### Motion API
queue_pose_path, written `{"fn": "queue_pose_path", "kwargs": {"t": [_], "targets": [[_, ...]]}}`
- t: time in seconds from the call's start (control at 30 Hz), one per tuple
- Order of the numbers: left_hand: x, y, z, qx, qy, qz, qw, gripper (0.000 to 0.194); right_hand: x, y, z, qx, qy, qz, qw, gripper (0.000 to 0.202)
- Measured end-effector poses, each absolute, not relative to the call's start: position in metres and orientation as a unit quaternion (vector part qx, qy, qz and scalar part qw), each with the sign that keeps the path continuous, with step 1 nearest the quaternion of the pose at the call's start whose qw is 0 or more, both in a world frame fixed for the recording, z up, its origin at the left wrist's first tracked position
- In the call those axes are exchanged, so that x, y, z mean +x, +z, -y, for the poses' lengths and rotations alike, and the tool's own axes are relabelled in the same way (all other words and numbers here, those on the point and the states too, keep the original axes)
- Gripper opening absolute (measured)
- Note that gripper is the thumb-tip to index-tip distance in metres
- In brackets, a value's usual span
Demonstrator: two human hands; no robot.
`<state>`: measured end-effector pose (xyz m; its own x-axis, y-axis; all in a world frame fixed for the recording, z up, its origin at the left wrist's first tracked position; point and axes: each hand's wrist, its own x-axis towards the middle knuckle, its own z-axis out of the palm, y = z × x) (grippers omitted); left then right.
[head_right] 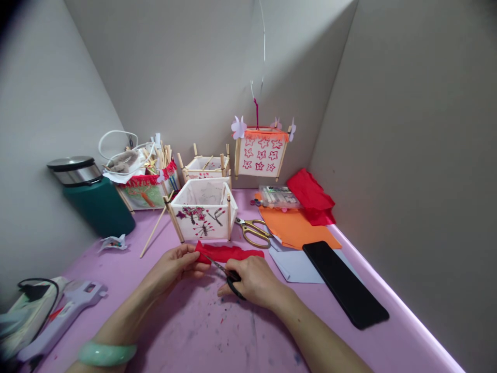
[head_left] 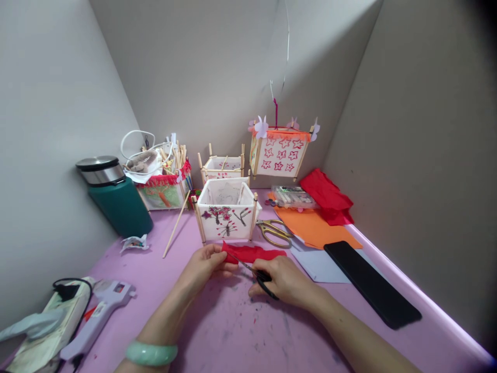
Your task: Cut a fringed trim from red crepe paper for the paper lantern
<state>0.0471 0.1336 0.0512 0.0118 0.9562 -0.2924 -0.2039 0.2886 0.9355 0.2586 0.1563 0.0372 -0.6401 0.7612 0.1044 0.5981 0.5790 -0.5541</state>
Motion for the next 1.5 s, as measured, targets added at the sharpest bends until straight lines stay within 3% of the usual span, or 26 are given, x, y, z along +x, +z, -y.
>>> {"fn": "queue_pose_path", "kwargs": {"t": [0.67, 1.5], "targets": [[0.0472, 0.0560, -0.1328, 0.365, 0.462, -0.538, 0.603, 0.003, 0.2587, 0.0386, -0.1553, -0.399, 0.249, 0.863, 0.186, 0.034], [0.0410, 0.0495, -0.1372, 0.377, 0.474, -0.529, 0.595, 0.010, 0.2611, 0.0414, -0.1538, -0.393, 0.263, 0.864, 0.173, 0.033]]}}
